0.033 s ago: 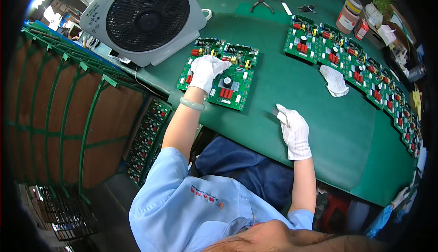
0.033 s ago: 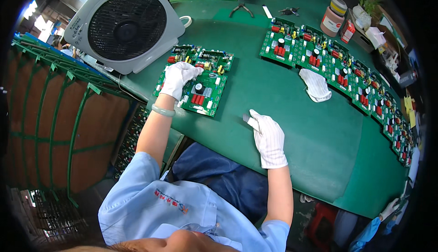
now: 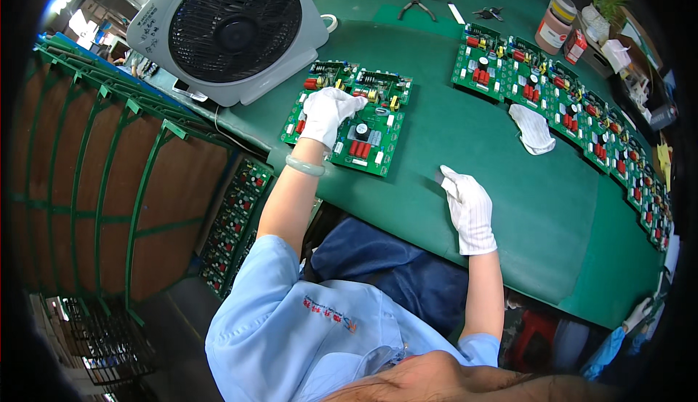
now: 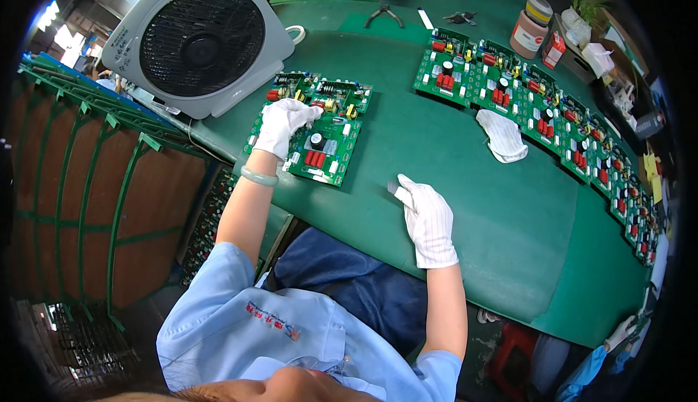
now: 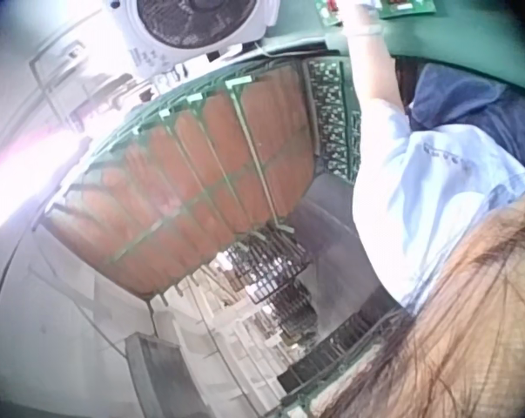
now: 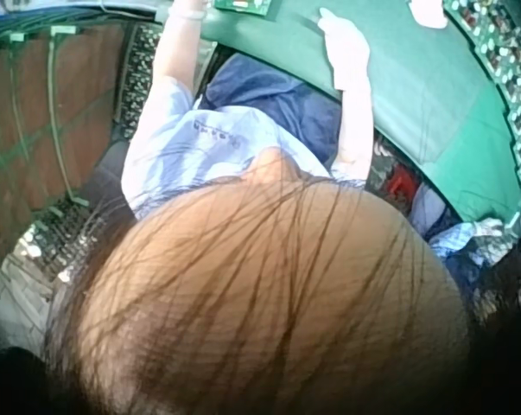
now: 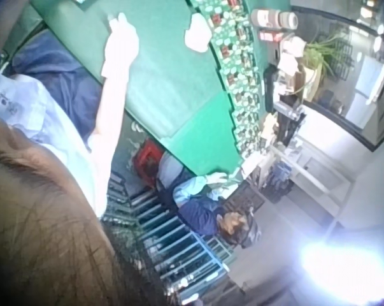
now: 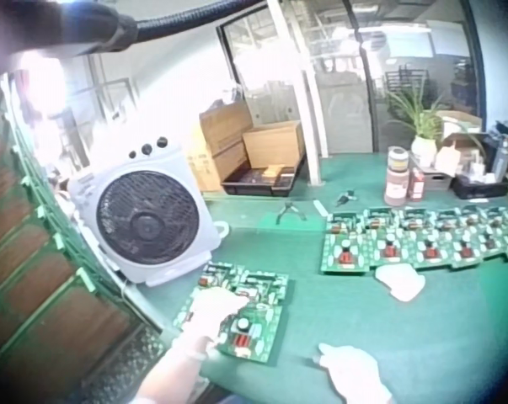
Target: Inspect several circuit boards on an electronics assembly line.
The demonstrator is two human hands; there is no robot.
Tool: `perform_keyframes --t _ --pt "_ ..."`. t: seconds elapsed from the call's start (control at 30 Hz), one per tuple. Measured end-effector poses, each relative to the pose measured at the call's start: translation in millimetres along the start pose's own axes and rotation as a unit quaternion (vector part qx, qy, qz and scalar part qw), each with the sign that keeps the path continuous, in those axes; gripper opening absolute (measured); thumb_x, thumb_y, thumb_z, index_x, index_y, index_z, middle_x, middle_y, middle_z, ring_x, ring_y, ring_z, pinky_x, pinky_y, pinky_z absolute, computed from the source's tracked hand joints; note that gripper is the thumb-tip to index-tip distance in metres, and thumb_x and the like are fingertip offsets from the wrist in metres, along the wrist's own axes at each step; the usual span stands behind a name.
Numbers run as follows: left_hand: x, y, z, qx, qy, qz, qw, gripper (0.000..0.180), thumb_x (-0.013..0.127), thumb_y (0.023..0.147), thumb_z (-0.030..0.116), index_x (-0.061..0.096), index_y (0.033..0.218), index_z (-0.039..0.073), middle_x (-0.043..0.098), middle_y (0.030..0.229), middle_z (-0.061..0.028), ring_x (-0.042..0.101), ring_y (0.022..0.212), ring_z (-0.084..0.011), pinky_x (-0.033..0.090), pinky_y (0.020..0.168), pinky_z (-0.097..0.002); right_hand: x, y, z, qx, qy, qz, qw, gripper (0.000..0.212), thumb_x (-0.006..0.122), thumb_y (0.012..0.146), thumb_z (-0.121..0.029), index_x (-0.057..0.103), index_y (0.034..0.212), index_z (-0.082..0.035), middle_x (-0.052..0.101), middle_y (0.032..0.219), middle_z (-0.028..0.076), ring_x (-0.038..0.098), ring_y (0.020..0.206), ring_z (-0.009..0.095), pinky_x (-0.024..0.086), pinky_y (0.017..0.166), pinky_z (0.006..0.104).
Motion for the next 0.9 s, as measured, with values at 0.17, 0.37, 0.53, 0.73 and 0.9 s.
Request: perform_keyframes --t 0.17,0.37,0.53,0.73,0.9 --pt "-4 -10 -6 -0.007 -0.207 -0.005 0.978 0.01 0.07 0.083 0.004 0.064 0.083 -0.003 0.07 0.089 -0.0137 0.068 0.085 -0.017 0.052 0.087 -0.0279 0 2 5 0.017 0.008 -0.006 1.0 0.024 0.066 0.083 -0.008 0.069 0.107 -0.012 0.067 0.091 0.009 0.065 0.082 0.027 0.051 0.072 0.0328" --pt "-27 -46 -4 0.009 -0.369 -0.006 0.93 0.008 0.068 0.085 0.005 0.063 0.084 -0.001 0.07 0.094 -0.0142 0.066 0.091 -0.0171 0.05 0.089 -0.0282 5 2 10 0.038 0.03 -0.017 0.999 0.02 0.065 0.086 -0.007 0.069 0.106 -0.008 0.068 0.094 0.011 0.066 0.082 0.024 0.052 0.074 0.0304" --pt "-59 -75 -38 0.063 -0.401 0.007 0.914 0.008 0.068 0.083 0.001 0.061 0.085 -0.001 0.069 0.09 -0.0115 0.066 0.088 -0.0185 0.052 0.088 -0.0332 6 2 11 0.039 0.067 -0.019 0.997 0.026 0.067 0.083 -0.002 0.068 0.108 -0.006 0.067 0.093 0.011 0.065 0.083 0.024 0.052 0.076 0.0312" --pt "-139 -145 -49 0.069 -0.27 0.184 0.942 0.012 0.077 0.075 0.005 0.068 0.067 0.003 0.056 0.071 -0.0003 0.054 0.068 -0.0092 0.043 0.061 -0.0246 12 -4 23 0.084 0.043 -0.033 0.995 0.027 0.066 0.084 0.0 0.068 0.111 -0.005 0.066 0.093 0.01 0.065 0.084 0.02 0.053 0.077 0.0305" --pt "-188 -196 -122 0.04 -0.257 0.246 0.934 0.01 0.076 0.076 0.011 0.071 0.07 0.005 0.06 0.075 -0.0016 0.056 0.079 -0.0129 0.043 0.073 -0.027 12 -13 39 0.11 0.051 -0.042 0.992 0.024 0.061 0.09 0.001 0.063 0.114 0.002 0.067 0.11 0.012 0.065 0.086 0.017 0.054 0.079 0.028"
Point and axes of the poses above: each hand's wrist, its own y-axis towards the middle knuckle, its own x-axis out of the palm, z = x × y, the point moved 7 cm from there along y, towards the middle knuckle
